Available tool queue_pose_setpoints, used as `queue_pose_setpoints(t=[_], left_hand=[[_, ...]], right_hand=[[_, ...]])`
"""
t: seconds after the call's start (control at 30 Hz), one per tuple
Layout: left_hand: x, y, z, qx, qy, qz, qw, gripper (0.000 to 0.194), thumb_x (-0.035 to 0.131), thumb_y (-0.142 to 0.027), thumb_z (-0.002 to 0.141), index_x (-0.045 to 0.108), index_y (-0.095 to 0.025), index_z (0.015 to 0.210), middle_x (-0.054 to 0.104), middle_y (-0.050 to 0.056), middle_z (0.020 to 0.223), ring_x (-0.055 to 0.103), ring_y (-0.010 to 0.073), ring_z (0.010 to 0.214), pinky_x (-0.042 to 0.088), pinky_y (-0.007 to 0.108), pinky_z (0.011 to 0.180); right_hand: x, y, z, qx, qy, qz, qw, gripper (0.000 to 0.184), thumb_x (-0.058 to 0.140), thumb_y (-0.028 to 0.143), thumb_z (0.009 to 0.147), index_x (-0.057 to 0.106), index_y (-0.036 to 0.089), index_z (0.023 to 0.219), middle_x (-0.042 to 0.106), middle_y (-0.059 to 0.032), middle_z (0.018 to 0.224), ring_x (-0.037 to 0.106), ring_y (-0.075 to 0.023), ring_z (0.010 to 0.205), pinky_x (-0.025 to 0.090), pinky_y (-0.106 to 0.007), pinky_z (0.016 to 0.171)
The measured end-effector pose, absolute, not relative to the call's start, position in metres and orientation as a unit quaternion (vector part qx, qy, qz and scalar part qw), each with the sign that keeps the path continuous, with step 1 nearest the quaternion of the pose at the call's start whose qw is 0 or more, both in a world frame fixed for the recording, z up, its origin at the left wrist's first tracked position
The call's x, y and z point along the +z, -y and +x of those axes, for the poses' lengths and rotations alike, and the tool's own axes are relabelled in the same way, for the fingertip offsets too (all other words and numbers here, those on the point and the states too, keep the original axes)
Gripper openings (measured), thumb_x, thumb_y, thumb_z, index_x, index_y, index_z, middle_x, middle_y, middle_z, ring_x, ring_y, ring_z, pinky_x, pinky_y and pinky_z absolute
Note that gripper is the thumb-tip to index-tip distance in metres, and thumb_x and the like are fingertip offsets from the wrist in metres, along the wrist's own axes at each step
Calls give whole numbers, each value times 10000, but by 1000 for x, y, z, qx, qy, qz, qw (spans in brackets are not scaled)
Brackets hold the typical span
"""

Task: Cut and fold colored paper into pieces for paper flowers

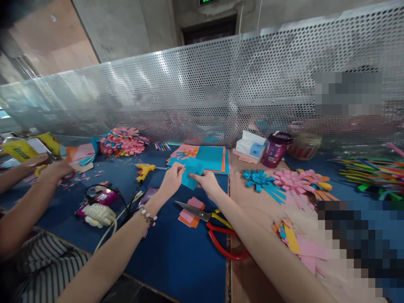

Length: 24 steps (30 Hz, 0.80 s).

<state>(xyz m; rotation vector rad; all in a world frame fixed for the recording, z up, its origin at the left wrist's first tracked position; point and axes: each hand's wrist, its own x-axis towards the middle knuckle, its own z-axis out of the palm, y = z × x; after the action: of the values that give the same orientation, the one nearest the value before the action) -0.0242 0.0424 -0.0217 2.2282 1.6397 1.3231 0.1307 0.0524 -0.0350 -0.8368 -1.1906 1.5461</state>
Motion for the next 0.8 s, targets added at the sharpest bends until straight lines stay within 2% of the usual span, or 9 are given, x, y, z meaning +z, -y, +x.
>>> queue_pose_setpoints(t=[0.13,0.4,0.6,0.8], left_hand=[[-22,-42,-24,417,-548,725,37,97,413,-254,877,478,-185,858,607,58,772,608,196,770,435,299,699],[-21,-40,-25,391,-577,717,29,112,403,-266,882,480,-186,861,631,75,807,619,207,767,430,296,672],[-23,-42,-26,396,-575,715,25,101,396,-251,882,475,-190,867,627,75,797,619,214,773,427,301,675],[-22,-42,-26,411,-564,716,24,94,386,-231,883,468,-185,881,613,70,810,606,205,771,421,292,664]], right_hand=[[-42,-56,133,636,502,-339,479,286,774,325,555,649,145,739,675,-30,710,572,-107,531,473,-219,493],[-48,-58,135,673,490,-313,458,332,791,293,542,670,157,820,694,-28,783,613,-133,611,512,-256,580],[-44,-55,137,685,484,-320,441,325,801,274,536,671,141,802,682,-18,676,594,-114,540,504,-251,562],[-41,-53,138,710,476,-294,427,331,813,272,523,657,138,782,682,-35,698,633,-143,647,508,-241,574]])
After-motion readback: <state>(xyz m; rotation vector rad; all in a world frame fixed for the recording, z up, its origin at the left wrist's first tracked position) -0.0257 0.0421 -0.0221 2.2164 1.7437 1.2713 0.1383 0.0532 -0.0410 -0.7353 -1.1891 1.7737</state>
